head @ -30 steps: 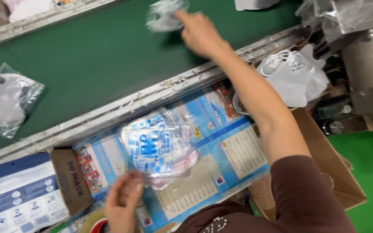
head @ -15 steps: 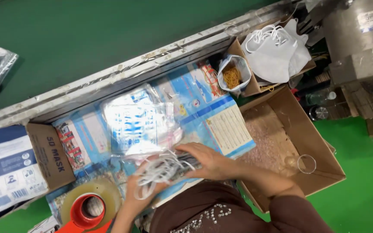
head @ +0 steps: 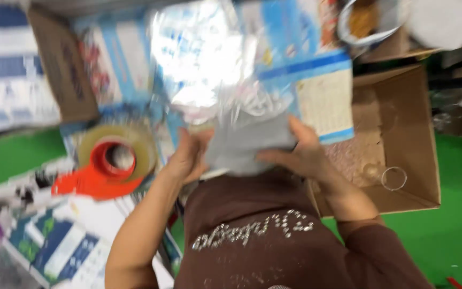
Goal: Packing masks into plastic bags at a workstation.
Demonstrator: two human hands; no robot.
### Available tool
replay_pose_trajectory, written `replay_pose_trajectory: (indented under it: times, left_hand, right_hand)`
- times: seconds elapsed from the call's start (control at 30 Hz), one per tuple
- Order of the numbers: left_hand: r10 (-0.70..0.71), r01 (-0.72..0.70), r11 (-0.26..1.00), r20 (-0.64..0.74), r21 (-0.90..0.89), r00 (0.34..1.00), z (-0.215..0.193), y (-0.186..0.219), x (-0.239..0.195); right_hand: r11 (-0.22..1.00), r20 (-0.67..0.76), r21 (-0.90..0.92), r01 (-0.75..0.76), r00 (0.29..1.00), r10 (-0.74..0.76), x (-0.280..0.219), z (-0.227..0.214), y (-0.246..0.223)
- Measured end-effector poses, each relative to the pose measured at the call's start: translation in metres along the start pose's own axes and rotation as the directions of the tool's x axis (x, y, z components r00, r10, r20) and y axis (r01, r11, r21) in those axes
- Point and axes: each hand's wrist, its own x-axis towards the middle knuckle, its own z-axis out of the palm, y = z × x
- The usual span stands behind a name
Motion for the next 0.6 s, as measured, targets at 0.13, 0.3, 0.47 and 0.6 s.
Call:
replay_pose_trajectory:
  times: [0.13, 0.3, 0.47, 0.6]
  left_hand:
    - [0.192, -0.026, 0.486, -0.078, 0.874, 0.978, 0.034, 0.020, -0.006]
    - [0.254, 0.019, 0.042, -0.029, 0.999, 0.967, 0.020, 0.008, 0.003]
    - [0.555, -0.279, -0.314, 0.414, 0.908, 0.722, -0.027, -0.024, 0.030]
    - [0.522, -0.300, -0.251, 0.390, 0.920, 0.758, -0.040, -0.059, 0.022]
  right_hand:
    - [0.914, -0.056, -0.395, 0.092, 0.991, -0.124, 0.006, 0.009, 0.000]
    - [0.649, 0.143, -0.554, 0.522, 0.827, -0.543, 0.034, 0.013, 0.016]
    - [0.513, 0.128, -0.550, 0.659, 0.673, -0.728, 0.063, 0.025, 0.072]
    - [0.683, 0.078, -0.501, 0.531, 0.814, -0.575, 0.044, 0.026, 0.090]
